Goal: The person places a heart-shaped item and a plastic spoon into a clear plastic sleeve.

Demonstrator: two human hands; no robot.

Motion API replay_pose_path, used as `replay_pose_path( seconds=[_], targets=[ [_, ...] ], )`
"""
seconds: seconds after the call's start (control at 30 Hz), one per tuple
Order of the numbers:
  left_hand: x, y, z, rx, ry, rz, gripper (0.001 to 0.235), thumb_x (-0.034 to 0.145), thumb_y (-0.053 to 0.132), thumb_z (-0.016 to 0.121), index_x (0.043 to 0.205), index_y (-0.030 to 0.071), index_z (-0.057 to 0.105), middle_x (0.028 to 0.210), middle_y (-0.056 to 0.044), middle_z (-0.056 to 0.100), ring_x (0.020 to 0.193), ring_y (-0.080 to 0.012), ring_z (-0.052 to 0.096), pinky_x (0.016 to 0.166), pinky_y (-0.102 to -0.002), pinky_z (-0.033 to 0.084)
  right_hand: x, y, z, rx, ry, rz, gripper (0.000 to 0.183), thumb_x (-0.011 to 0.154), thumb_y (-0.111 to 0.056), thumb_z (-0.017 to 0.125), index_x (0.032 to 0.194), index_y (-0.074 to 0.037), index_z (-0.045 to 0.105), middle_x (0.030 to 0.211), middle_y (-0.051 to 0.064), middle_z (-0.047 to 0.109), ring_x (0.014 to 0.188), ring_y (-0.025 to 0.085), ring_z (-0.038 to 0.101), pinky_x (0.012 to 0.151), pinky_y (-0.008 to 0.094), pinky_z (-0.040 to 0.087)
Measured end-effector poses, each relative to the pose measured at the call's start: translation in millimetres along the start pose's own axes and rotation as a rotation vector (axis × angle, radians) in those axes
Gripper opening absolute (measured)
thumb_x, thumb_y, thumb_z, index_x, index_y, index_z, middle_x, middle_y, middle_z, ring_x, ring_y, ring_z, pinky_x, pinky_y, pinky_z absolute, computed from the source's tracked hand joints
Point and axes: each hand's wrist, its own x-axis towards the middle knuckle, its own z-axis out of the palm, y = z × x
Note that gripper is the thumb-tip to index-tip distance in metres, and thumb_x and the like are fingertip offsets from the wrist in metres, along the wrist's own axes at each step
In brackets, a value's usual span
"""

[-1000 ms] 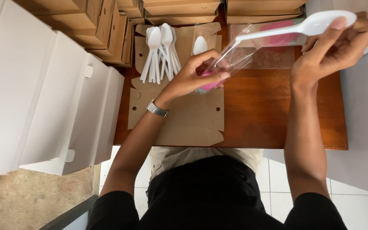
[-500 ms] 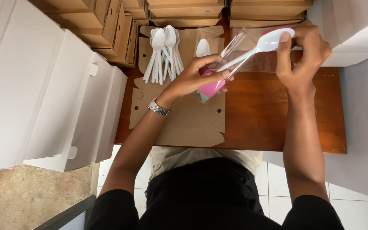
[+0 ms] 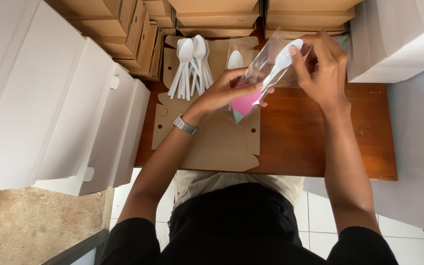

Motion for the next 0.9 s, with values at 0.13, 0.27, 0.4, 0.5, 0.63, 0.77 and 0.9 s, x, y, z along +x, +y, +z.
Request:
replay_pose_path(
  seconds=[0.13, 0.27, 0.4, 0.5, 0.63, 0.77, 0.9],
  targets=[
    [-2.8, 1.1, -1.5, 0.183, -0.042, 0.061, 0.032, 0.098, 0.013, 0.066, 0.126, 0.004, 0.057, 0.113, -0.013, 0.064, 0.106, -0.0294, 0.076, 0.094, -0.034, 0.065, -0.7, 0.4, 5.8, 0.023, 0.000, 0.063, 0.017, 0.116, -0.005, 0.068, 0.110, 0.009, 0.062, 0.085, 0.015, 0.059, 0.064, 0.021, 0.051, 0.059, 0.034, 0.041],
    [-2.2, -7.7, -3.0, 0.199, -0.023, 0.054, 0.040, 0.095, 0.008, 0.069, 0.132, 0.007, 0.053, 0.125, -0.021, 0.070, 0.098, -0.0274, 0.079, 0.098, -0.032, 0.060, -3.4, 1.3, 11.3, 0.049, 0.001, 0.140, 0.013, 0.115, -0.001, 0.069, 0.114, 0.009, 0.061, 0.093, 0.018, 0.062, 0.064, 0.019, 0.054, 0.052, 0.031, 0.042],
    [-2.0, -11.5, -2.4, 0.282, 0.043, 0.075, 0.041, 0.093, 0.009, 0.072, 0.130, 0.005, 0.055, 0.130, -0.016, 0.067, 0.096, -0.0258, 0.080, 0.094, -0.031, 0.063, -0.8, -5.9, 13.2, 0.128, -0.006, 0.219, 0.018, 0.112, 0.000, 0.070, 0.122, 0.010, 0.058, 0.104, 0.021, 0.067, 0.069, 0.021, 0.063, 0.046, 0.028, 0.044],
    [0.7, -17.9, -0.5, 0.148, 0.040, 0.130, 0.035, 0.092, 0.000, 0.071, 0.124, 0.000, 0.057, 0.120, -0.020, 0.069, 0.114, -0.0313, 0.071, 0.095, -0.036, 0.065, 1.8, -4.4, 12.1, 0.175, -0.045, 0.173, 0.015, 0.111, 0.000, 0.069, 0.117, 0.010, 0.059, 0.105, 0.023, 0.066, 0.060, 0.016, 0.057, 0.040, 0.025, 0.036],
    [4.5, -37.3, 0.3, 0.239, 0.141, 0.200, 0.056, 0.083, 0.018, 0.087, 0.129, -0.002, 0.062, 0.113, -0.026, 0.067, 0.103, -0.0355, 0.069, 0.087, -0.048, 0.058, -1.2, 1.4, 15.6, 0.285, 0.014, 0.257, 0.000, 0.109, 0.002, 0.066, 0.109, 0.003, 0.066, 0.097, 0.017, 0.063, 0.064, 0.033, 0.066, 0.046, 0.034, 0.046],
    [2.8, -34.5, 2.6, 0.193, 0.185, 0.204, 0.051, 0.084, 0.011, 0.086, 0.128, 0.001, 0.062, 0.112, -0.017, 0.068, 0.104, -0.0226, 0.066, 0.091, -0.042, 0.058, -4.4, 13.3, 22.8, 0.346, 0.025, 0.255, 0.004, 0.110, 0.003, 0.062, 0.109, 0.005, 0.065, 0.105, 0.019, 0.057, 0.067, 0.029, 0.061, 0.050, 0.033, 0.051],
    [4.0, -12.0, 16.6, 0.193, 0.156, 0.210, 0.047, 0.084, 0.017, 0.086, 0.123, 0.004, 0.064, 0.112, -0.015, 0.068, 0.109, -0.0192, 0.063, 0.094, -0.039, 0.055, -0.1, 10.4, 23.5, 0.320, 0.039, 0.234, 0.005, 0.107, 0.001, 0.064, 0.107, 0.006, 0.066, 0.106, 0.021, 0.052, 0.069, 0.035, 0.063, 0.050, 0.038, 0.054]
  ],
)
